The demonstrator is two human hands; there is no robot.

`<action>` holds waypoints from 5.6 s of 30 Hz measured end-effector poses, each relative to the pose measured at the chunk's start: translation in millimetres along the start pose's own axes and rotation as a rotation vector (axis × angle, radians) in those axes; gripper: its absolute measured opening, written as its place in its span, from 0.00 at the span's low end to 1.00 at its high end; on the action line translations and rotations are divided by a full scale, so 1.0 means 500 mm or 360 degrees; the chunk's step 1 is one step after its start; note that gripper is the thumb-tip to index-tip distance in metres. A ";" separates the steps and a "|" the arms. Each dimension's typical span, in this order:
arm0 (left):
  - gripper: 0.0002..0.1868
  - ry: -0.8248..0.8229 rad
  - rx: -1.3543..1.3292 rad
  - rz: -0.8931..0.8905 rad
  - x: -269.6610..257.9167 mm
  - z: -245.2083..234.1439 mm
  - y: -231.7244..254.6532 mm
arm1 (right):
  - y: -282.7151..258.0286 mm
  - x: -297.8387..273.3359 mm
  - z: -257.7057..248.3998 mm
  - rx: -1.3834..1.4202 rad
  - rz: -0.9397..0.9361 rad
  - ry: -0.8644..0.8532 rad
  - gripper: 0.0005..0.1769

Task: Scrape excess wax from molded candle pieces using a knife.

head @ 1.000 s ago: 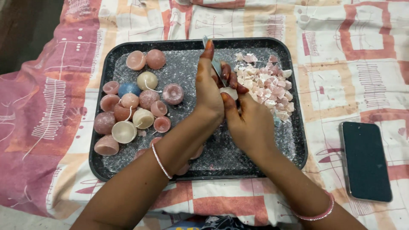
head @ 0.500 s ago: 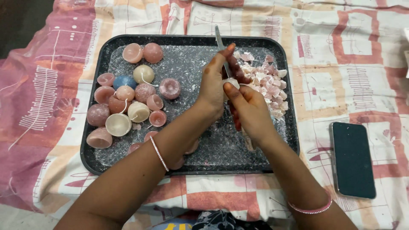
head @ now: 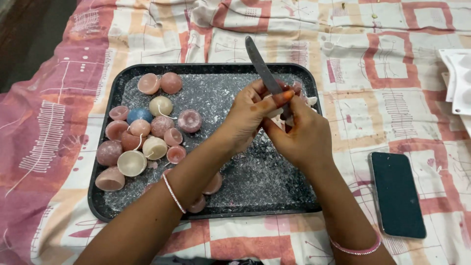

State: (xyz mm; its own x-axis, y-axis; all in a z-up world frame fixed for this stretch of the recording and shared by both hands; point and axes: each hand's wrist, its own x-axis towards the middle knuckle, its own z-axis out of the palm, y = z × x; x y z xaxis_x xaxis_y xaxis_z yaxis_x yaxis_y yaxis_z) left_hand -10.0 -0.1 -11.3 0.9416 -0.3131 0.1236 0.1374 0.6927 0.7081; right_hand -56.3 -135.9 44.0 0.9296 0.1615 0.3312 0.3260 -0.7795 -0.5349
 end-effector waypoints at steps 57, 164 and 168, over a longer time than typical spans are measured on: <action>0.27 0.0091 -0.0116 0.0270 -0.008 -0.025 -0.005 | 0.031 -0.042 0.079 0.0661 0.0029 -0.0296 0.34; 0.20 0.0024 -0.0082 -0.0068 -0.001 -0.007 0.000 | 0.012 -0.028 0.037 0.0472 0.0125 -0.0254 0.16; 0.19 0.0095 -0.0027 -0.0170 -0.005 -0.002 0.008 | 0.000 -0.023 0.032 0.0358 0.0185 -0.0354 0.16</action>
State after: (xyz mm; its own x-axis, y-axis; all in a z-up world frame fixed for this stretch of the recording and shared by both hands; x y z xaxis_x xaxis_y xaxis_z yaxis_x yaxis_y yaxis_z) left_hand -11.6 3.9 -9.5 0.9380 -0.3466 0.0061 0.2424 0.6684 0.7032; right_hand -64.2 -127.8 27.7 0.9694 0.2270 0.0935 0.2225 -0.6514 -0.7254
